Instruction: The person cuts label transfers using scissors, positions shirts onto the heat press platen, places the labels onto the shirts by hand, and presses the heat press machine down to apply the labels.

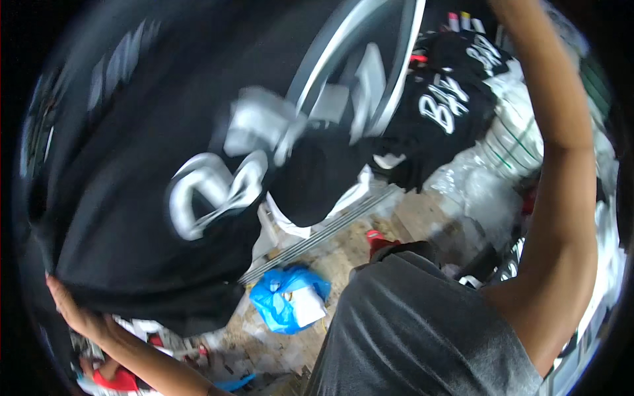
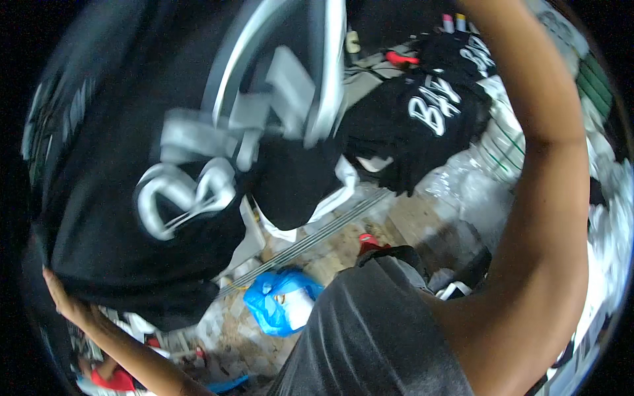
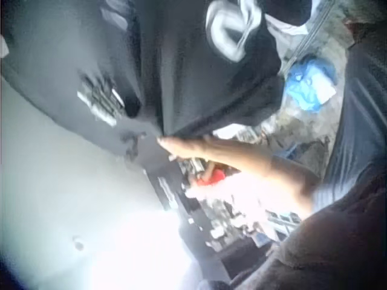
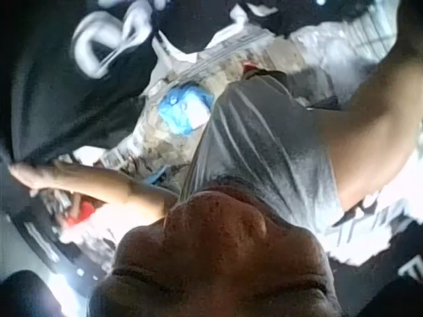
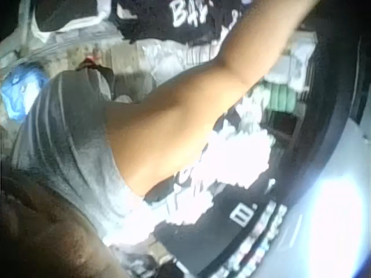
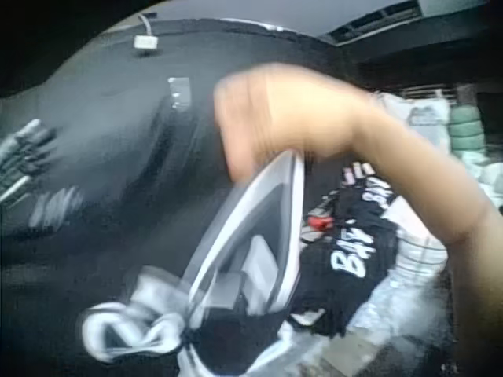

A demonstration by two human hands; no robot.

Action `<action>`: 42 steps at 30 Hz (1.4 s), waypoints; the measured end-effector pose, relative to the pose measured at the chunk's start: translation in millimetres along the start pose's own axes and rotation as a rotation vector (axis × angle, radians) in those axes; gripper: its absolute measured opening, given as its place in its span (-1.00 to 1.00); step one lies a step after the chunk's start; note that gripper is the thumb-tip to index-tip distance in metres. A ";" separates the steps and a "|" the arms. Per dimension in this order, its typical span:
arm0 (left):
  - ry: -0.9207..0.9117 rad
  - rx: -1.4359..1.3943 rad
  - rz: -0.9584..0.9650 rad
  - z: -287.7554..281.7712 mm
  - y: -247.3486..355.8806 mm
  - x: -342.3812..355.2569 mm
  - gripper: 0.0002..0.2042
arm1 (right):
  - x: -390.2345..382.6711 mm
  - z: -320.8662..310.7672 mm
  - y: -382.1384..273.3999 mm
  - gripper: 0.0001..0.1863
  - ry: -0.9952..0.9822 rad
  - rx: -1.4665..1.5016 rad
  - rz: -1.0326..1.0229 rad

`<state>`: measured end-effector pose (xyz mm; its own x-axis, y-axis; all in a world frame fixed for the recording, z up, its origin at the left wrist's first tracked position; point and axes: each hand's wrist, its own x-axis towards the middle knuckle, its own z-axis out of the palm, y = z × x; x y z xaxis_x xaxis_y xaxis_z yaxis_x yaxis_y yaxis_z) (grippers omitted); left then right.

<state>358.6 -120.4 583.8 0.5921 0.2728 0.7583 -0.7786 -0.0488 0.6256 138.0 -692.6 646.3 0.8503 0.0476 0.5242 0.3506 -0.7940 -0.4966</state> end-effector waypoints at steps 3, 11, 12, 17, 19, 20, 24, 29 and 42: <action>-0.100 -0.263 -0.297 57.9 -47.3 -9.8 -0.47 | -74.7 42.0 50.7 -0.73 -0.219 -0.395 -0.049; -1.801 -0.832 -0.605 286.1 -22.6 -334.4 -0.78 | -416.8 -62.6 245.2 -0.64 0.545 -1.221 0.770; -1.861 -0.842 -0.482 305.3 -20.6 -361.5 -0.80 | -440.7 -49.2 256.0 -0.65 0.591 -1.033 1.010; -2.068 -1.058 -0.901 355.4 -19.8 -443.9 -0.75 | -600.2 -26.3 293.1 -0.59 1.056 -0.853 0.972; -2.123 -1.019 -1.168 391.5 -35.3 -432.3 -0.65 | -588.7 -33.3 318.1 -0.69 1.225 -0.920 0.880; -2.168 -0.896 -1.104 405.5 -46.9 -428.7 -0.53 | -569.5 -47.0 330.3 -0.76 1.345 -0.793 0.815; -1.975 -0.949 -1.172 484.3 -67.4 -395.9 -0.50 | -472.3 -129.0 387.9 -0.76 1.220 -1.031 0.740; -1.588 -0.673 -1.096 611.6 -146.1 -397.1 -0.48 | -337.6 -146.7 565.4 -0.82 0.918 -0.850 0.750; -1.479 0.435 -0.359 735.4 -350.5 -552.6 -0.40 | -310.2 -57.6 818.3 -0.54 0.281 -0.617 0.725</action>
<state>457.0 -960.7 80.4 0.5979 -0.7958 -0.0961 -0.5967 -0.5219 0.6095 138.5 -1392.0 117.1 0.6266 -0.6563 0.4203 -0.5510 -0.7544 -0.3566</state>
